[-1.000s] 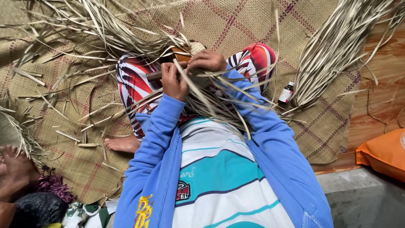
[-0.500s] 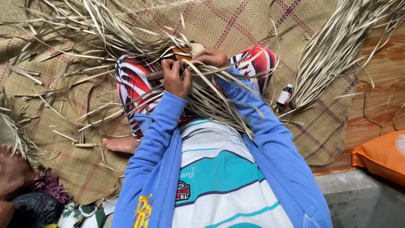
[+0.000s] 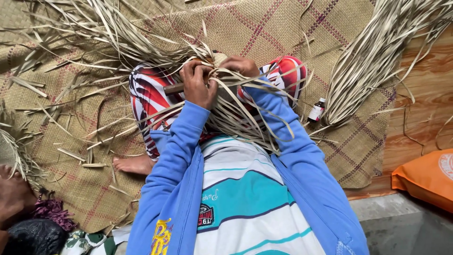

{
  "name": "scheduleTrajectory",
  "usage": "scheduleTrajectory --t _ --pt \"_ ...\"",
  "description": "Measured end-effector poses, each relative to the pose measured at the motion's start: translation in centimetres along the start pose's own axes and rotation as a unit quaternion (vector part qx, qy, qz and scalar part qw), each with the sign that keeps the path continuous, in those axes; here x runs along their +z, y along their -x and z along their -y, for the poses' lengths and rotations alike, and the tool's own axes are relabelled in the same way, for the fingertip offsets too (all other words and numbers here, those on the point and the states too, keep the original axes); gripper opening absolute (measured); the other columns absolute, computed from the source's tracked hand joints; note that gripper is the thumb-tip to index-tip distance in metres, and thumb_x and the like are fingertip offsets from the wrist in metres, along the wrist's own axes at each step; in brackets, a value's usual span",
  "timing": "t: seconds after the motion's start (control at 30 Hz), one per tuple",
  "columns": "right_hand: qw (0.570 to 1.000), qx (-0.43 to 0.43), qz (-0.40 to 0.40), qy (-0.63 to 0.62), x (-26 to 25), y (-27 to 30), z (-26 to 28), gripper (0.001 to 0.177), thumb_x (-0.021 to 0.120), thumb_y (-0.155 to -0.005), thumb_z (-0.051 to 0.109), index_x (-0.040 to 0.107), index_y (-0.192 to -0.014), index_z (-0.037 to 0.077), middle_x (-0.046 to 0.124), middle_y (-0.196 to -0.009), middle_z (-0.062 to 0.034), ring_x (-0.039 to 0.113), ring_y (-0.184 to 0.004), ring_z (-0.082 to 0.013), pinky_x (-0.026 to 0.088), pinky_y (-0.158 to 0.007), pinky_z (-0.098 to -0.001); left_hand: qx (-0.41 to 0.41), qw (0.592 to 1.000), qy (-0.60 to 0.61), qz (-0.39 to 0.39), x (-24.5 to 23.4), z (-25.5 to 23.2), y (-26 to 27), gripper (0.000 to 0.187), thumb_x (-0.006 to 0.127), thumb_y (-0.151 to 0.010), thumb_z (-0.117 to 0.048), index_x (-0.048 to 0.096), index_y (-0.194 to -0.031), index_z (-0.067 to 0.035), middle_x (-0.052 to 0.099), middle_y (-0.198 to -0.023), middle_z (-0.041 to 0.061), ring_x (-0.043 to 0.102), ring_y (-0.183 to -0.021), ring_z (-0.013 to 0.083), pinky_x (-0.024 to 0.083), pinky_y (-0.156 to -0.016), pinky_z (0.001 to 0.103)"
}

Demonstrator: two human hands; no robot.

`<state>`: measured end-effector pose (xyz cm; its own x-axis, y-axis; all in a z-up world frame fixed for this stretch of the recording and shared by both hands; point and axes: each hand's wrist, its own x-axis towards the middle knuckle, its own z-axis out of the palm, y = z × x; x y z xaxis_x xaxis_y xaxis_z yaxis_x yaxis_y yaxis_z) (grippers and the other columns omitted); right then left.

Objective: Weaving dried plant fibers to create a basket or mat while sitting on the floor.

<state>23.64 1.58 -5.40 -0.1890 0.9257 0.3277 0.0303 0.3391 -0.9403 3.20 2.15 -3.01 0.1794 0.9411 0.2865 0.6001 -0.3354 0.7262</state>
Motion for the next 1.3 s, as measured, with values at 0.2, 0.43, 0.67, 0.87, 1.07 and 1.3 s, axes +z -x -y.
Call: scheduleTrajectory --t 0.2,0.43,0.67,0.87,1.07,1.3 --pt "0.999 -0.021 -0.018 0.035 0.9 -2.9 -1.6 0.019 0.083 -0.098 0.026 0.08 -0.102 0.008 0.067 -0.084 -0.0109 0.067 -0.075 -0.0262 0.056 -0.068 -0.0346 0.003 1.0 -0.008 0.025 -0.5 -0.3 -1.0 0.031 0.086 -0.065 -0.008 0.074 -0.093 -0.015 0.053 -0.111 0.003 0.053 -0.114 0.0345 0.046 -0.105 0.046" --pt "1.0 -0.014 0.013 0.014 -1.2 0.3 -0.9 0.021 0.081 -0.099 0.024 0.077 -0.093 0.004 0.07 -0.101 -0.0131 0.069 -0.084 -0.0247 0.057 -0.071 -0.0332 0.003 0.999 -0.028 0.021 0.3 0.3 -1.1 0.025 0.071 -0.065 -0.007 0.074 -0.088 -0.016 0.052 -0.107 0.0 0.05 -0.111 0.0302 0.044 -0.105 0.044" --pt "0.993 -0.088 0.06 -0.054 1.7 2.3 1.9 0.033 0.082 -0.095 0.031 0.076 -0.113 0.003 0.057 -0.126 -0.0225 0.056 -0.118 -0.0328 0.049 -0.101 -0.0459 -0.062 0.992 -0.093 0.059 0.4 0.8 -1.1 0.042 0.086 -0.061 -0.012 0.069 -0.095 -0.03 0.049 -0.106 -0.004 0.051 -0.11 0.0311 0.053 -0.095 0.046" --pt "0.942 -0.019 0.065 -0.329 -1.4 12.2 3.4 0.019 0.061 -0.104 0.019 0.069 -0.09 0.008 0.061 -0.102 -0.0143 0.057 -0.094 -0.0269 0.051 -0.089 -0.0437 -0.112 0.988 -0.032 0.103 -0.4 3.7 -3.7 0.021 0.082 -0.082 -0.024 0.075 -0.096 -0.037 0.061 -0.094 -0.004 0.062 -0.1 0.0254 0.053 -0.093 0.043" --pt "0.835 0.17 -0.167 -0.496 -10.3 30.5 4.5 0.017 0.074 -0.1 0.02 0.073 -0.105 0.004 0.073 -0.094 -0.0118 0.074 -0.076 -0.0245 0.064 -0.067 -0.0381 -0.281 0.953 0.093 0.073 -3.0 11.4 -9.1 0.023 0.07 -0.083 0.003 0.077 -0.096 -0.014 0.077 -0.09 0.003 0.061 -0.063 0.0091 0.06 -0.053 0.022" --pt "0.739 0.437 -0.418 -0.298 -11.8 35.5 8.5 0.035 0.063 -0.098 0.0 0.06 -0.132 -0.001 0.06 -0.088 -0.0037 0.049 -0.061 -0.009 0.041 -0.05 -0.0251 -0.487 0.81 0.327 -0.009 -7.3 12.5 -12.2 0.028 0.076 -0.097 -0.012 0.059 -0.113 0.002 0.071 -0.077 0.008 0.064 -0.047 0.0087 0.053 -0.034 0.018"
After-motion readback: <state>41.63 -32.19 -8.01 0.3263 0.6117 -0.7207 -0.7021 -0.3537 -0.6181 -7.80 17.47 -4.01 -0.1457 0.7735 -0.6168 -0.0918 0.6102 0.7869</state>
